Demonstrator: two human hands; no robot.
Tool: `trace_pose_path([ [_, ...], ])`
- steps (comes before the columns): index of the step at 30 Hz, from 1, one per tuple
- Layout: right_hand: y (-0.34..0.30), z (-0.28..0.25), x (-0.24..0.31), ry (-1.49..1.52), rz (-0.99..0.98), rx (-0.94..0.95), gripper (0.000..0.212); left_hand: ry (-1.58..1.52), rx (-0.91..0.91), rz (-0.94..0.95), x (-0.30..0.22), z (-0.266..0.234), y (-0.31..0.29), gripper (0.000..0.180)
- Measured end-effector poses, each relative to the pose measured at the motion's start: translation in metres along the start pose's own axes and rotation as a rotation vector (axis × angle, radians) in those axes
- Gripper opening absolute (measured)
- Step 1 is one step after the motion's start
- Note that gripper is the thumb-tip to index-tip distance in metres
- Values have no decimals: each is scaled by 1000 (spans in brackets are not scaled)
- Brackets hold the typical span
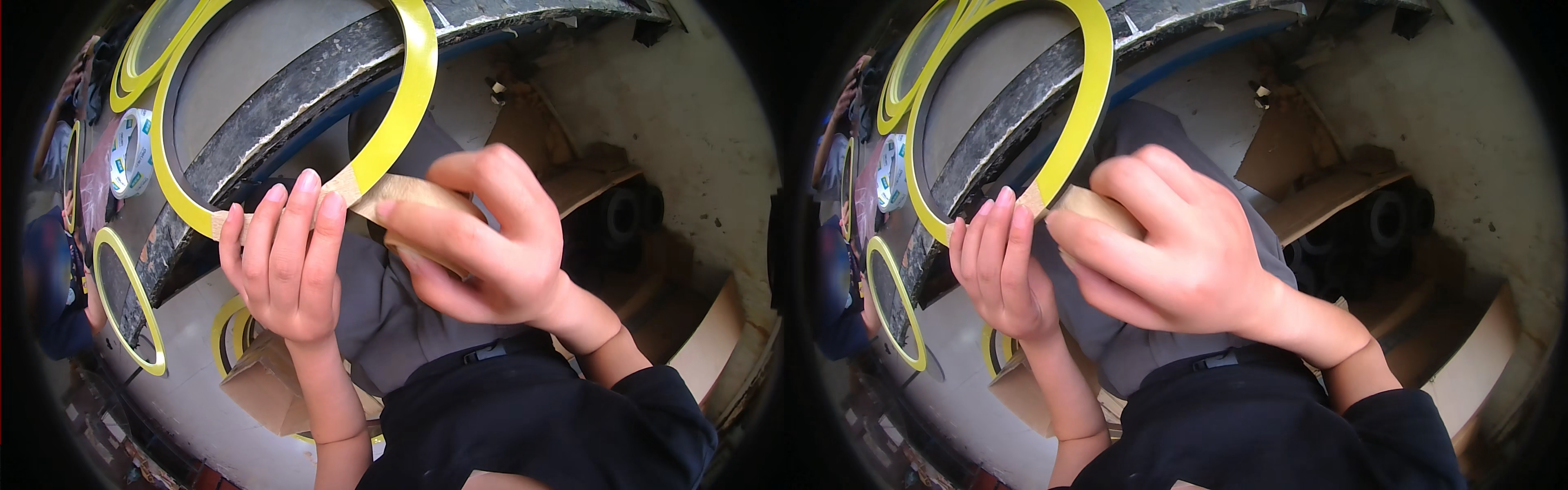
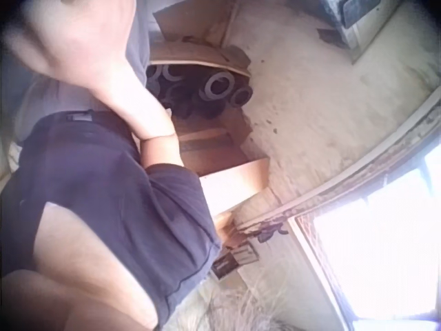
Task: Manual application of adhesive strips and tape to circular wooden speaker components.
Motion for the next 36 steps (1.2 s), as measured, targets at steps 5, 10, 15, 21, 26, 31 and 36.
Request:
trace_pose_path([
  [5, 29, 7, -6, 12, 7, 5, 31, -51, -71, -100, -1, 3, -1, 26],
  [10, 45, 13, -3, -42, 40, 36, 14, -63, -133, -179, -2, 4, -1, 27],
  [15, 69, 23, -2, -10, -225, 17, 9, -68, -162, -192, -2, 2, -2, 26],
  [21, 69, 42, -11, -192, -319, 246, 24, -99, -102, -244, -1, 4, -1, 27],
  [26, 78, 29, -35, -202, -297, 208, 22, -119, -219, -222, -18, -4, -45, 15],
  [31, 97, 82, -53, -175, -284, 162, 20, -1480, -123, -1360, 17, 91, -76, 21],
  [36, 117, 103, -79, -199, -274, 109, 19, -2629, 58, -1398, -10, 127, -32, 44],
])
Point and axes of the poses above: each hand's wrist, its own y-axis towards the middle knuckle, its own z-axis out of the palm, x = y × z, the point moved 8 cm from there along y, towards the middle knuckle, and after that the axes turned 9 degrees about -x, right-handed, at the moved point
